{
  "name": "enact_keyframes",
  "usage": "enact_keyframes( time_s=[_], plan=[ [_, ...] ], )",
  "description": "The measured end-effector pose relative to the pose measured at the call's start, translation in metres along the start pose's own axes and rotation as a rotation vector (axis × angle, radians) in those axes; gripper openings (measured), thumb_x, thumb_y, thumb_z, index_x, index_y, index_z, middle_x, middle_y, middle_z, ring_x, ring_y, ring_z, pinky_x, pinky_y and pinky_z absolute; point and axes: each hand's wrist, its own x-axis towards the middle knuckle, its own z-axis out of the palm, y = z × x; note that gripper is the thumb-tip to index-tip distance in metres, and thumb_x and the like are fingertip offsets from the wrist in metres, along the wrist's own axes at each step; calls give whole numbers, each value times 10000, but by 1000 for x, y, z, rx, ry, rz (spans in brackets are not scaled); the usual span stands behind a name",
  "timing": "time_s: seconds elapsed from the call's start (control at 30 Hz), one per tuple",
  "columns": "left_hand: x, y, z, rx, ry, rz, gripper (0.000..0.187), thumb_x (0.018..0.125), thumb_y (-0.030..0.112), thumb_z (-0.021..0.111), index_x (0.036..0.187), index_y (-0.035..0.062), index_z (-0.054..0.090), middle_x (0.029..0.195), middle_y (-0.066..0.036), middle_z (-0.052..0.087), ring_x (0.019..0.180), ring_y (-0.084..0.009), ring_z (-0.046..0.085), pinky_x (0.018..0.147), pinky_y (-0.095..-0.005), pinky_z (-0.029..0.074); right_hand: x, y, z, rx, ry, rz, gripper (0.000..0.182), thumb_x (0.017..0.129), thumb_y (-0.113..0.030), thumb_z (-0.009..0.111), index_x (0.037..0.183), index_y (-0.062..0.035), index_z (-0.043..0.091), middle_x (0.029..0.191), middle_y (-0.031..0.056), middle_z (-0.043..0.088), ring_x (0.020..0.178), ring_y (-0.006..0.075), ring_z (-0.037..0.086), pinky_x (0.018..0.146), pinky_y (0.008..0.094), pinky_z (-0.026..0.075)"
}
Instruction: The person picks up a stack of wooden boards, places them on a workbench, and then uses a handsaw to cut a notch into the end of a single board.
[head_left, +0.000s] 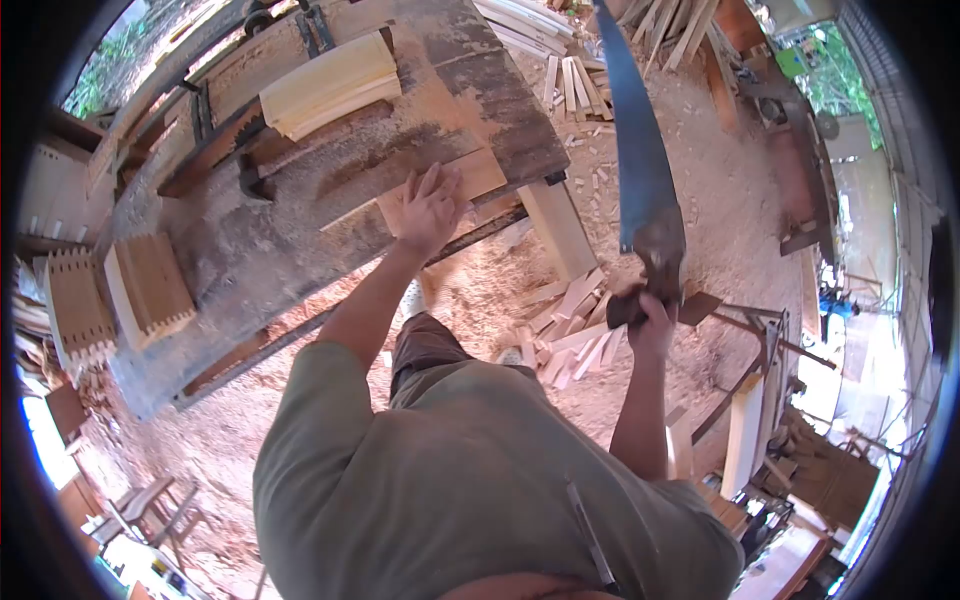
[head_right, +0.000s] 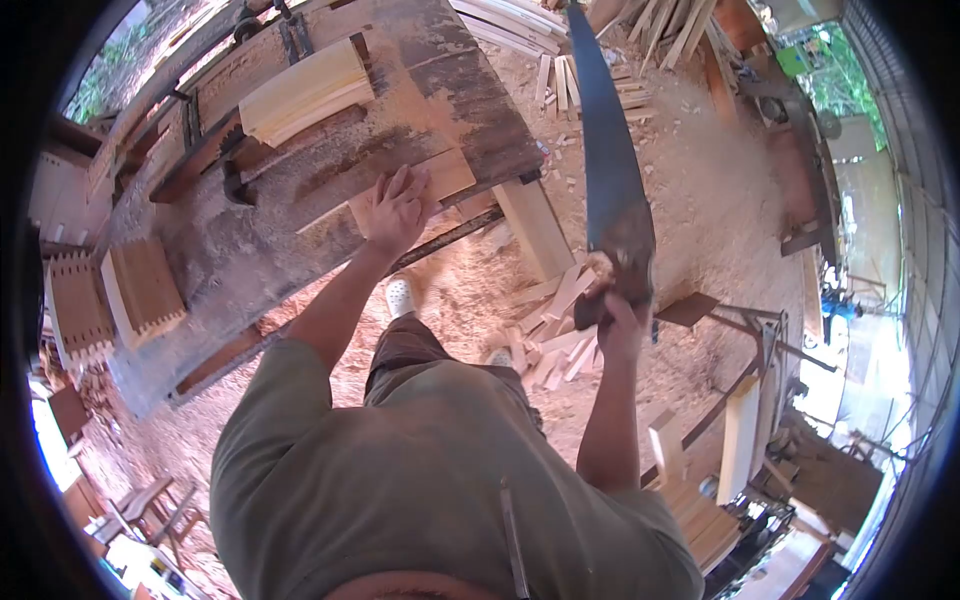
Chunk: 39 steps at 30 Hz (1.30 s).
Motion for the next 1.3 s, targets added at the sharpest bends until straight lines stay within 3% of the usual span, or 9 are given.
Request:
enact_keyframes(
  time_s=[0.1, 0.2, 0.43, 0.47, 0.6, 0.67, 0.77, 0.93, 1.3],
  plan=[
    [6, 3, -3, 114, -77, -1, 341, 918, 324, 661, 1063, 23, 729, 1402, -56, 589, 1355, -325, 481, 1103, -532, 390, -16, -2, -43, 221, 51, 254, 245, 932, -145, 598, 1151, -58, 530, 836, 76, 566, 675, 198, 579, 684, 375, 534],
    [13, 2, 2, 24, -69, 82, 362, 956, 331, 607, 1051, 3, 725, 1413, -61, 579, 1344, -302, 498, 1089, -378, 438, -20, 14, -39, 128, 42, 276, 203, 997, -223, 559, 1131, -73, 533, 785, 58, 529, 624, 177, 527, 656, 372, 512],
    [30, 18, 8, 103, -59, -80, 503, 950, 387, 629, 1344, 75, 601, 1419, -94, 576, 1360, -271, 495, 1131, -392, 405, -32, 39, -31, -5, -218, 42, 188, 967, -103, 541, 1143, -38, 530, 789, 58, 552, 631, 137, 516, 630, 309, 482],
    [29, 10, 14, 9, -61, -86, 445, 966, 424, 595, 1291, 126, 654, 1474, -82, 526, 1406, -246, 443, 1209, -435, 282, -35, 38, -32, -3, -233, 68, 322, 947, -30, 547, 1266, 7, 523, 823, 48, 568, 647, 123, 528, 631, 289, 480],
    [62, -1, 4, 161, -10, -166, 452, 968, 485, 559, 1255, 161, 688, 1504, -95, 491, 1429, -293, 406, 1213, -529, 225, -43, 40, -22, -148, -294, 30, 506, 935, 2, 557, 1426, 38, 440, 934, 50, 611, 732, 101, 559, 685, 262, 487],
    [89, 4, 20, 13, 85, -520, 558, 971, 599, 447, 1219, 179, 719, 1570, -107, 397, 1472, -322, 319, 1215, -575, 141, -41, 48, -13, -315, -301, 46, 633, 930, -1, 579, 1511, 47, 332, 1102, 68, 642, 884, 92, 596, 780, 236, 489],
    [106, 11, 31, 83, -31, -750, 711, 961, 685, 328, 1227, 155, 720, 1611, -113, 316, 1503, -322, 235, 1224, -547, 87, -38, 57, 3, -352, -330, 2, 614, 934, -27, 594, 1492, 63, 352, 1225, 95, 635, 1008, 97, 597, 856, 221, 476],
    [108, 16, 28, 241, -81, -724, 1001, 784, 903, 366, 1240, 77, 702, 1612, -160, 283, 1501, -327, 217, 1223, -546, 67, -34, 58, 10, -447, -348, -31, 599, 936, -49, 618, 1471, 72, 375, 1244, 145, 639, 1025, 112, 615, 862, 237, 489],
    [110, 11, 27, 277, -120, -705, 937, 824, 859, 374, 1322, 115, 651, 1600, -146, 316, 1496, -323, 239, 1224, -487, 72, -54, 54, -15, -510, -368, -28, 599, 916, -55, 635, 1450, 79, 400, 1169, 184, 678, 981, 148, 661, 825, 266, 518]
  ],
)
